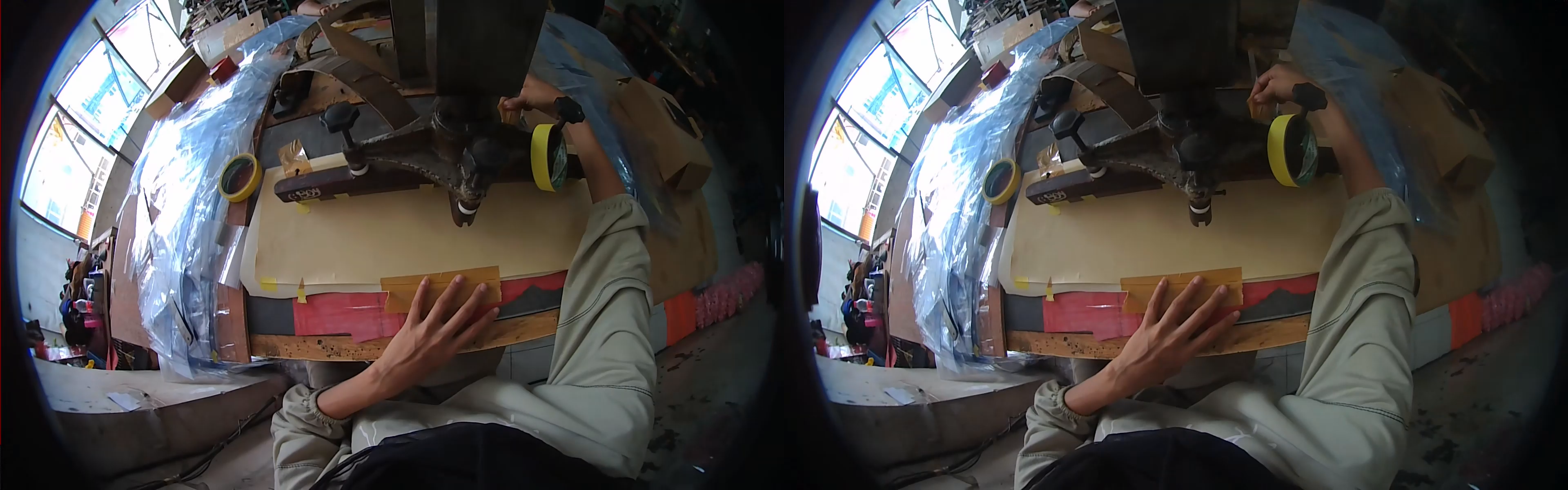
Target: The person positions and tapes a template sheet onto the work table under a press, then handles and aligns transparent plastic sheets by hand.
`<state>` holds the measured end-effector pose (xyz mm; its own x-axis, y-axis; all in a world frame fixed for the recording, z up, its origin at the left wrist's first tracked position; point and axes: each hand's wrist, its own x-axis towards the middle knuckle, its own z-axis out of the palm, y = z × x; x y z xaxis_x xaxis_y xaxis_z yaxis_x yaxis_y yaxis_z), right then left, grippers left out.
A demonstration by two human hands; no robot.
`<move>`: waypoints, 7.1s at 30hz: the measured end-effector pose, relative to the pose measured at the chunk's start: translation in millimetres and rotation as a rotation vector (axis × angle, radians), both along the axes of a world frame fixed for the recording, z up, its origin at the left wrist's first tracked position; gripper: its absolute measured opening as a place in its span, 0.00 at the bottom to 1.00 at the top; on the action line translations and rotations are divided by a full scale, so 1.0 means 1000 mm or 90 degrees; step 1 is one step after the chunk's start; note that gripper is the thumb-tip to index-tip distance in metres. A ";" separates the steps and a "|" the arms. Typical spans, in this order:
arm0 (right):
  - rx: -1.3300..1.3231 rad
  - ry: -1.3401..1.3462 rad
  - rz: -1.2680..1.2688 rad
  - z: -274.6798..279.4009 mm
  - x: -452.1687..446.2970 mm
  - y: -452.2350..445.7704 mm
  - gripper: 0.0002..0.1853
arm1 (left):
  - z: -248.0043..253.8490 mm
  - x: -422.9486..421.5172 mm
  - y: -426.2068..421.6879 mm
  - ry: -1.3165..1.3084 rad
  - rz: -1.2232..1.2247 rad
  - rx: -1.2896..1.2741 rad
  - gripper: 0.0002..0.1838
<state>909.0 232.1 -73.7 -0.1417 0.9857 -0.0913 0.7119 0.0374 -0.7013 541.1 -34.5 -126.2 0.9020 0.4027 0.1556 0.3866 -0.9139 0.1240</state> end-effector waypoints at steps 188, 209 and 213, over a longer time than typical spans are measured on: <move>0.195 -0.584 -0.599 -0.058 -0.147 -0.313 0.32 | 0.010 -0.065 0.009 0.027 0.109 -0.022 0.57; 0.276 0.005 -0.517 -0.056 -0.064 -0.362 0.13 | -0.028 0.173 -0.036 -0.330 -0.103 -0.016 0.31; 0.308 -0.076 -0.525 -0.060 -0.061 -0.365 0.12 | -0.026 0.172 -0.029 -0.342 -0.128 -0.071 0.33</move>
<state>848.3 -133.0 -134.1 0.5966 0.7057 0.3822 0.7092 -0.2406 -0.6626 713.1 -63.8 -152.5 0.7689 0.2720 0.5786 0.0639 -0.9332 0.3537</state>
